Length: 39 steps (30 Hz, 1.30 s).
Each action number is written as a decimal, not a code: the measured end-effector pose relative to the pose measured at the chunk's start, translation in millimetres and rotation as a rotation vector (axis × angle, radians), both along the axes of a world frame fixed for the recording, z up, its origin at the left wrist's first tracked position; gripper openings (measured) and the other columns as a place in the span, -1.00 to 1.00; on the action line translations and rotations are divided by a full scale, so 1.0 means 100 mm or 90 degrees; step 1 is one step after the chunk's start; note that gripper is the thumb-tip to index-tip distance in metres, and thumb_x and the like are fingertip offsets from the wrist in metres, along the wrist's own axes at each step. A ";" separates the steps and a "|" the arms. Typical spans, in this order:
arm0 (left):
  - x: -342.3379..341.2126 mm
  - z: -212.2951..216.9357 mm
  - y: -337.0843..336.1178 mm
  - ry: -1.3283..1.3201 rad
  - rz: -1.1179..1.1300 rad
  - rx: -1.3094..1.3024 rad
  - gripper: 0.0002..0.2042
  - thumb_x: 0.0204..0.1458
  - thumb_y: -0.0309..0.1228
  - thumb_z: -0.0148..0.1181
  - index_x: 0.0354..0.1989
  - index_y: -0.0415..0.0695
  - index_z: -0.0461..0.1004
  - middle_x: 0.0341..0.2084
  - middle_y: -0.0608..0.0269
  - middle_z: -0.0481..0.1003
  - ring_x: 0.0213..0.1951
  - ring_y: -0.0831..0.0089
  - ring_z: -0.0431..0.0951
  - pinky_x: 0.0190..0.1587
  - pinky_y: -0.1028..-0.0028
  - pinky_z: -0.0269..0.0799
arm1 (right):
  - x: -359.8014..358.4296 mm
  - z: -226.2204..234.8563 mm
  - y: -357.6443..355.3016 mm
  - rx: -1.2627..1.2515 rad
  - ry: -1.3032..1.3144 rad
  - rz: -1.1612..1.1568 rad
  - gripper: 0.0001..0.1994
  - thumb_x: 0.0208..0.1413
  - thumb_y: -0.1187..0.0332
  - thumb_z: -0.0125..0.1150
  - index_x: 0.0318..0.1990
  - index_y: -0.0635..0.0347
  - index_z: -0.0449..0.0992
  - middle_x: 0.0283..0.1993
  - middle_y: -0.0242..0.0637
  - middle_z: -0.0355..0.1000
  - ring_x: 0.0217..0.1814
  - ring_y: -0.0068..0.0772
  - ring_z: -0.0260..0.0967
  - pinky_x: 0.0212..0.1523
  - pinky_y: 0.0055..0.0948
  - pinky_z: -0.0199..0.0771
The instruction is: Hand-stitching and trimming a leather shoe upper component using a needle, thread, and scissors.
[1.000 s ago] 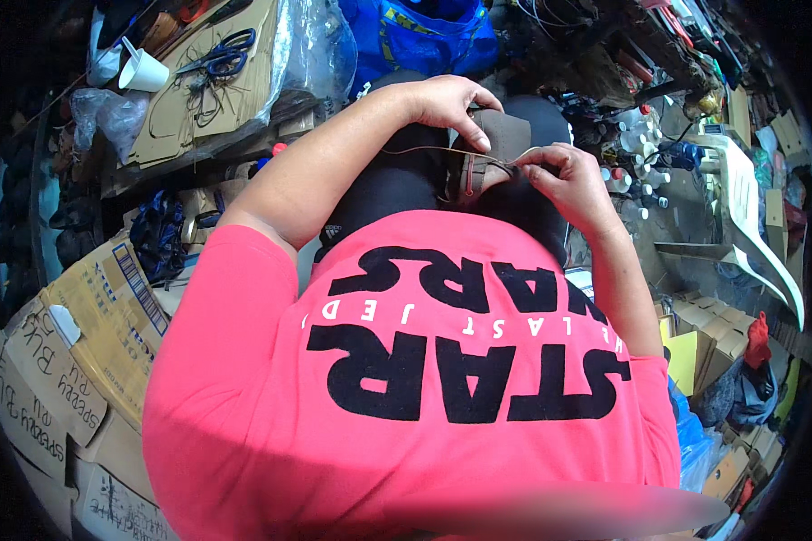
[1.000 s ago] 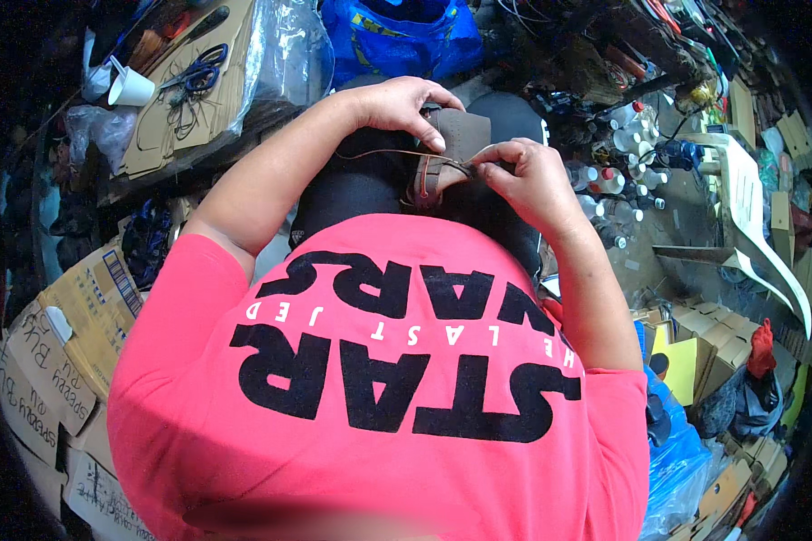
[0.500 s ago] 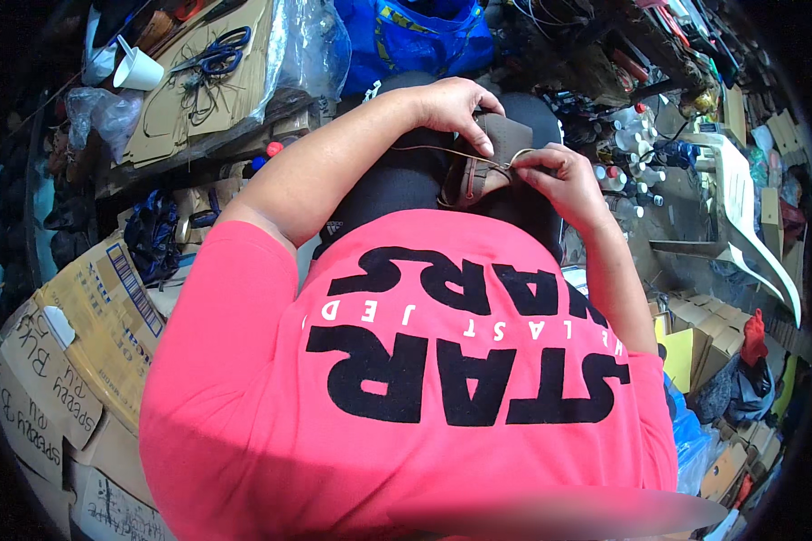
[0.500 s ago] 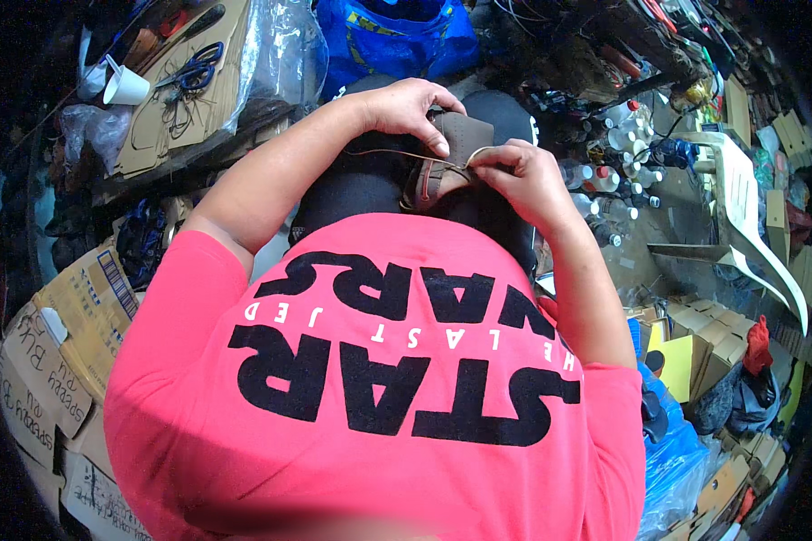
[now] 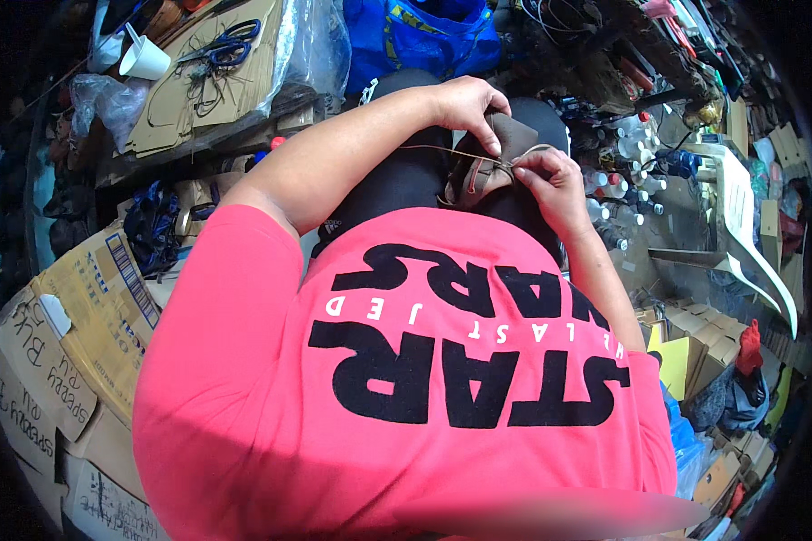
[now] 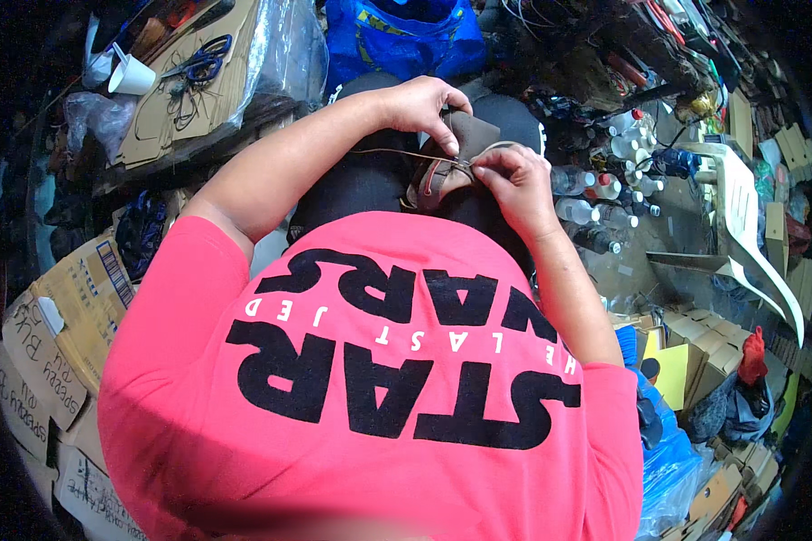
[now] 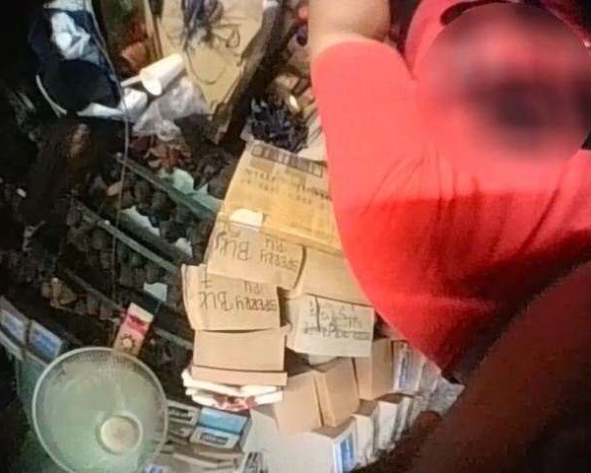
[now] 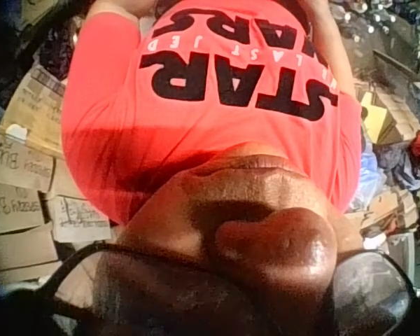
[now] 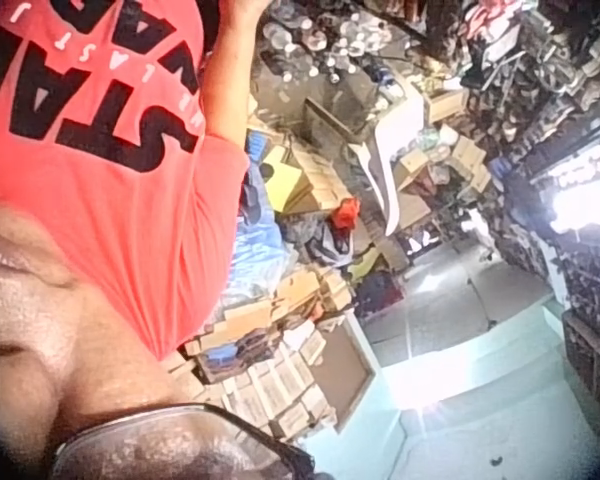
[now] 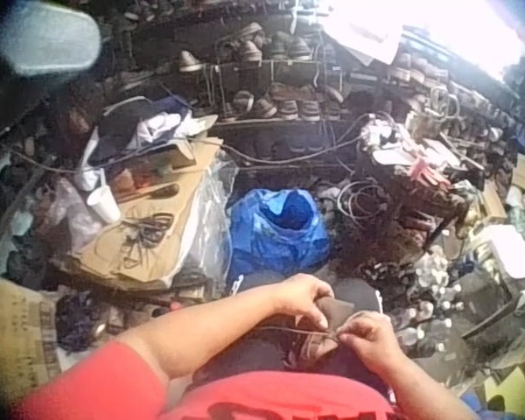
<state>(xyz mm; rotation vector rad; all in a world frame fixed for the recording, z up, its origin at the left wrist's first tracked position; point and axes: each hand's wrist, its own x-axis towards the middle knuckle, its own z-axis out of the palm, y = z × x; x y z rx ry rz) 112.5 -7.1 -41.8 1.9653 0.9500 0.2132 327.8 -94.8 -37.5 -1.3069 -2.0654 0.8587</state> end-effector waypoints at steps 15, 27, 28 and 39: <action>-0.14 0.14 -0.08 0.057 -0.057 0.091 -0.48 -0.35 -0.25 0.42 -0.14 -0.23 0.50 -0.27 0.06 0.49 -0.20 0.21 0.49 -0.08 0.38 0.37 | -0.09 0.17 -0.02 0.075 -0.052 0.061 -0.91 -0.13 0.43 0.30 -0.41 0.15 0.57 -0.43 -0.27 0.42 -0.31 -0.25 0.37 -0.32 -0.39 0.34; -0.44 0.26 -0.83 -0.174 0.236 0.155 -0.76 -0.15 -0.59 0.25 -0.26 -0.05 0.59 -0.49 0.28 0.39 -0.45 0.44 0.43 -0.33 0.45 0.36 | -0.03 0.18 -0.04 -0.007 -0.073 0.081 -0.79 -0.08 0.48 0.18 -0.26 -0.04 0.60 -0.45 -0.33 0.34 -0.29 -0.28 0.29 -0.21 -0.36 0.20; -0.43 0.26 -0.81 -0.165 0.212 0.175 -0.79 -0.15 -0.57 0.26 -0.29 -0.04 0.60 -0.51 0.28 0.38 -0.45 0.44 0.42 -0.34 0.47 0.35 | -0.02 0.13 -0.01 -0.009 -0.079 0.071 -0.77 -0.11 0.50 0.18 -0.28 -0.06 0.60 -0.43 -0.35 0.35 -0.28 -0.30 0.29 -0.21 -0.36 0.21; -0.37 0.25 -0.73 -0.128 0.145 0.197 -0.87 -0.15 -0.55 0.28 -0.40 -0.05 0.61 -0.58 0.25 0.30 -0.46 0.43 0.33 -0.39 0.49 0.27 | -0.04 0.04 0.13 -0.034 -0.026 0.113 -0.77 -0.10 0.66 0.09 -0.31 0.13 0.55 -0.40 -0.35 0.33 -0.26 -0.40 0.26 -0.22 -0.48 0.28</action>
